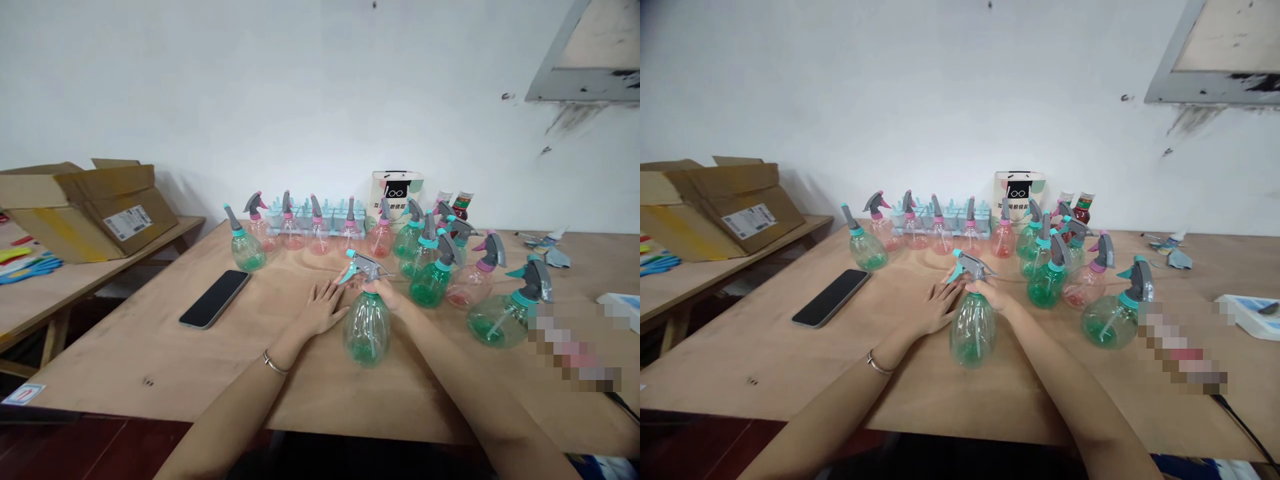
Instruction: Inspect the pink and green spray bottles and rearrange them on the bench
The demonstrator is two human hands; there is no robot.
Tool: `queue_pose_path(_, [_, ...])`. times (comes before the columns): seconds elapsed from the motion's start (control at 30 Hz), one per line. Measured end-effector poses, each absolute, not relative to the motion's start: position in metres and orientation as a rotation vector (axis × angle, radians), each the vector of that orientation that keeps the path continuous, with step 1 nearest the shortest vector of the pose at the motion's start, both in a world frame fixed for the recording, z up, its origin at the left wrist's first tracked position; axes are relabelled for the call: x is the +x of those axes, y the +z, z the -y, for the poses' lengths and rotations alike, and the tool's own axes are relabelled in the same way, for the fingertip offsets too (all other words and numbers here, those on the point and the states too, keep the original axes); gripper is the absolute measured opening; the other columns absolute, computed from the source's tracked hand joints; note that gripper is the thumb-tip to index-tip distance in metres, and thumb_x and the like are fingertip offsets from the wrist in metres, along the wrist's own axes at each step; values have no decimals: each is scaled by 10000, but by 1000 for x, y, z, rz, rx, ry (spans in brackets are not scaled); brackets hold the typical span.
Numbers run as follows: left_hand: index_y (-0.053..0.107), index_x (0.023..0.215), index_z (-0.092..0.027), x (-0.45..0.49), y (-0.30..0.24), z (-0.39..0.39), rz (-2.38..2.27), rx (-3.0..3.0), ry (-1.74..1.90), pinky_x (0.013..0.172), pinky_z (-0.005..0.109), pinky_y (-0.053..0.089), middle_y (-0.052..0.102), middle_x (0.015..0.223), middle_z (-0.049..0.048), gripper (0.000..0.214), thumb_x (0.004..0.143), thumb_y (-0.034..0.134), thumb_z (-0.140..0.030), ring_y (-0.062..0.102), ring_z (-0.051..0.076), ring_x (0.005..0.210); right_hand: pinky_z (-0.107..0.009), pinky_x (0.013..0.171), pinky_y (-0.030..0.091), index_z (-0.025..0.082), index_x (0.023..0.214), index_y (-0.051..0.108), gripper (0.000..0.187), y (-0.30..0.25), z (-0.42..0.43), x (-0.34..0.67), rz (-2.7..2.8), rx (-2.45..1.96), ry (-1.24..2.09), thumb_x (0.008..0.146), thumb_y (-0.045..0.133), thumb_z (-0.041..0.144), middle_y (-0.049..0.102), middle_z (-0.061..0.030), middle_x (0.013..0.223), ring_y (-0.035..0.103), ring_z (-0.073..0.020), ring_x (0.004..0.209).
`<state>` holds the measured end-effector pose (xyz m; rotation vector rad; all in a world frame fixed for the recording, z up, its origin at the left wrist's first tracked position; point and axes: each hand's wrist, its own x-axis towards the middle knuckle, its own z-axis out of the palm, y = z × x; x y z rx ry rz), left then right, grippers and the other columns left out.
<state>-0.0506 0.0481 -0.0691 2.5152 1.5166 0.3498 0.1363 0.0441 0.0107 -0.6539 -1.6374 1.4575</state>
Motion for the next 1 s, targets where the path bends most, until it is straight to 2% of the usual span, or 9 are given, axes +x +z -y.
queue_pose_path(0.37, [226,1528,-255,-52,-64,-48,-1497,2517,264,1172,603,60,168,1615,92,653,947,369,-517,105,292,1499,-405,873,474,240,965,673,327,25,-34,133,1708,-613,1248,718,599,441,694,-45,863,632,-268,978])
queue_pose_path(0.67, [233,1527,-258,-53,-71,-51,-1485,2523,311,1168,608,61,200,1605,107,643,948,378,-498,118,293,1497,-427,845,482,238,944,665,350,25,-30,133,1771,-682,1067,732,605,510,663,-43,805,623,-251,812])
queue_pose_path(0.73, [235,1527,-248,-53,-70,-51,-1487,2522,303,1169,606,61,186,1607,111,644,948,377,-493,116,290,1498,-429,858,487,248,941,663,335,30,-23,135,1775,-732,1018,739,614,512,660,-38,801,624,-253,826])
queue_pose_path(0.9, [279,1513,-222,-52,-67,-48,-1499,2513,319,1180,589,57,187,1606,110,654,948,346,-545,118,289,1497,-419,917,491,248,992,668,275,37,1,156,1671,-944,724,785,620,421,697,-60,874,648,-256,944])
queue_pose_path(1.0, [300,1504,-217,-51,-68,-47,-1503,2502,352,1180,589,55,200,1602,118,677,941,323,-593,125,296,1494,-400,824,533,228,1112,641,354,29,17,190,1553,-1080,510,794,619,380,718,-69,931,672,-232,861])
